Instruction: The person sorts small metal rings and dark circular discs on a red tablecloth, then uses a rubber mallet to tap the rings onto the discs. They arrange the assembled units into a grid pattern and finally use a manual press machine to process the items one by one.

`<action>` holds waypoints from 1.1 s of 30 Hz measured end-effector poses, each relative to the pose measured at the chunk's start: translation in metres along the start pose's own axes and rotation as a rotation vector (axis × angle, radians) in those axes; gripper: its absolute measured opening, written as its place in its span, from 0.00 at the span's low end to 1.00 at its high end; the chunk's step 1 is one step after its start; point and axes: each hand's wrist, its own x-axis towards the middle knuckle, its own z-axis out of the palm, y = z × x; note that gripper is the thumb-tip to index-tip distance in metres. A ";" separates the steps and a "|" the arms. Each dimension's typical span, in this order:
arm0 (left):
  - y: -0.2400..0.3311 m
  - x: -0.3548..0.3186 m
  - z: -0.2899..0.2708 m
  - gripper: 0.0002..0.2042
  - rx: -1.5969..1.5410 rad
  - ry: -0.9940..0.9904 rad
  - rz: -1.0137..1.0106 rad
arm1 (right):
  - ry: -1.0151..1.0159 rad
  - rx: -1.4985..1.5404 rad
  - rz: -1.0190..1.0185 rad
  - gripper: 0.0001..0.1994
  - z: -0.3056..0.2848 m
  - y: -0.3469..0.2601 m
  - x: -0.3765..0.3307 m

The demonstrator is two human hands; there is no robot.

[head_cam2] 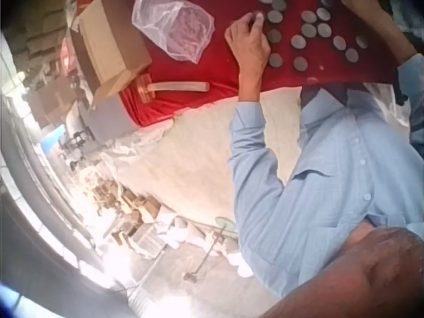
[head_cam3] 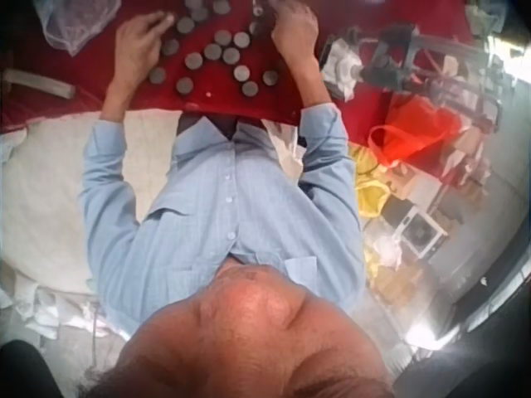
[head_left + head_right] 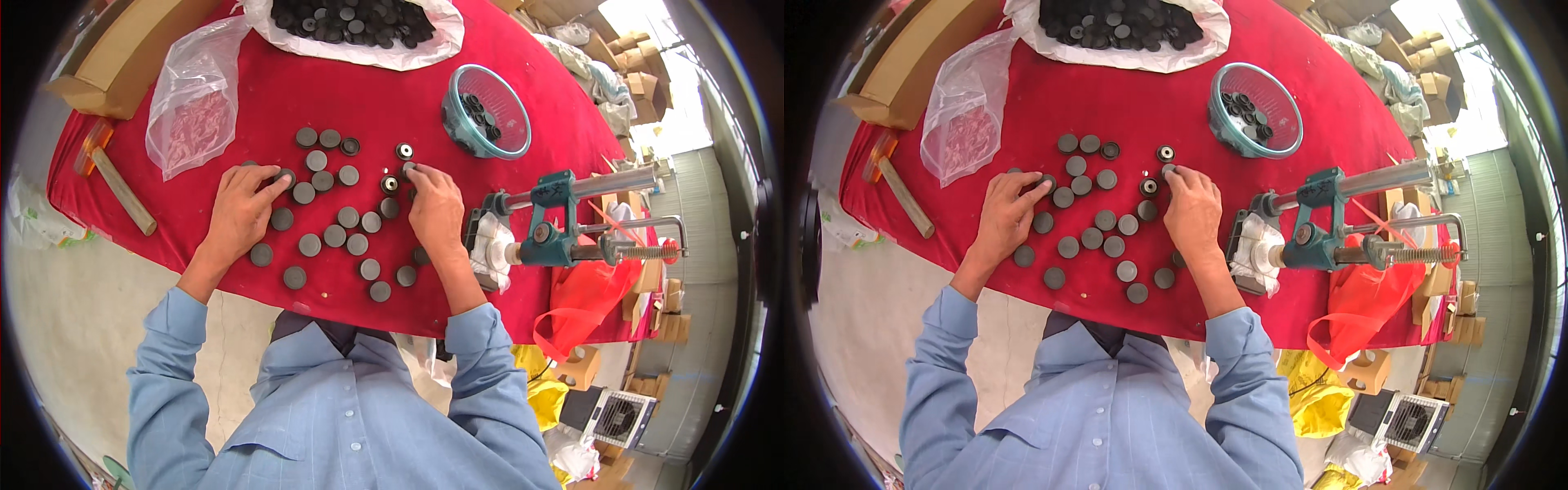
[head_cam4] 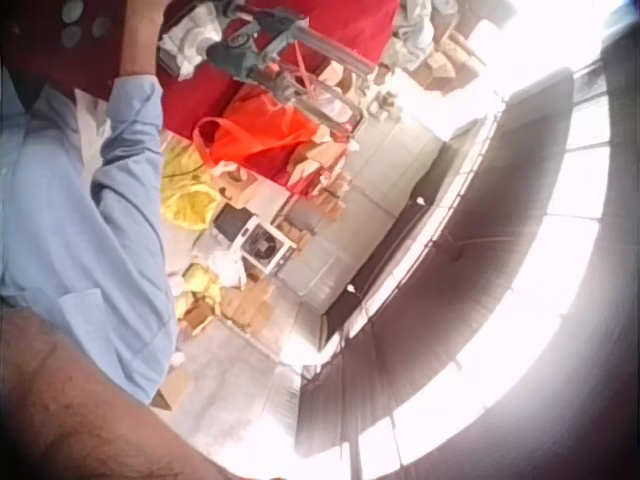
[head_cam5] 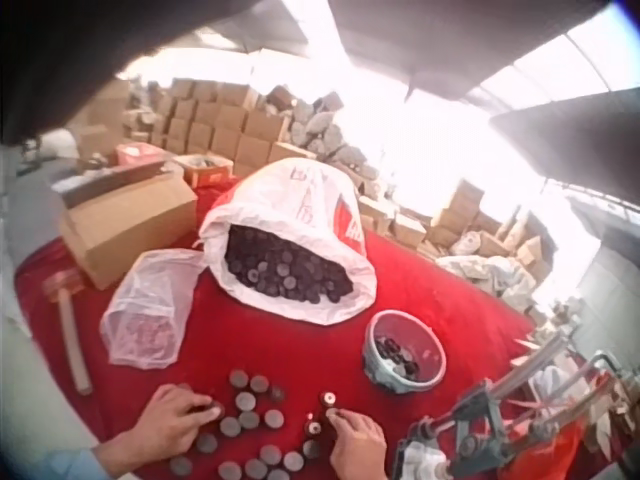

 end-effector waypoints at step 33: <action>-0.013 0.003 0.001 0.10 -0.455 0.180 -0.498 | 0.022 0.180 0.014 0.07 0.001 -0.021 0.008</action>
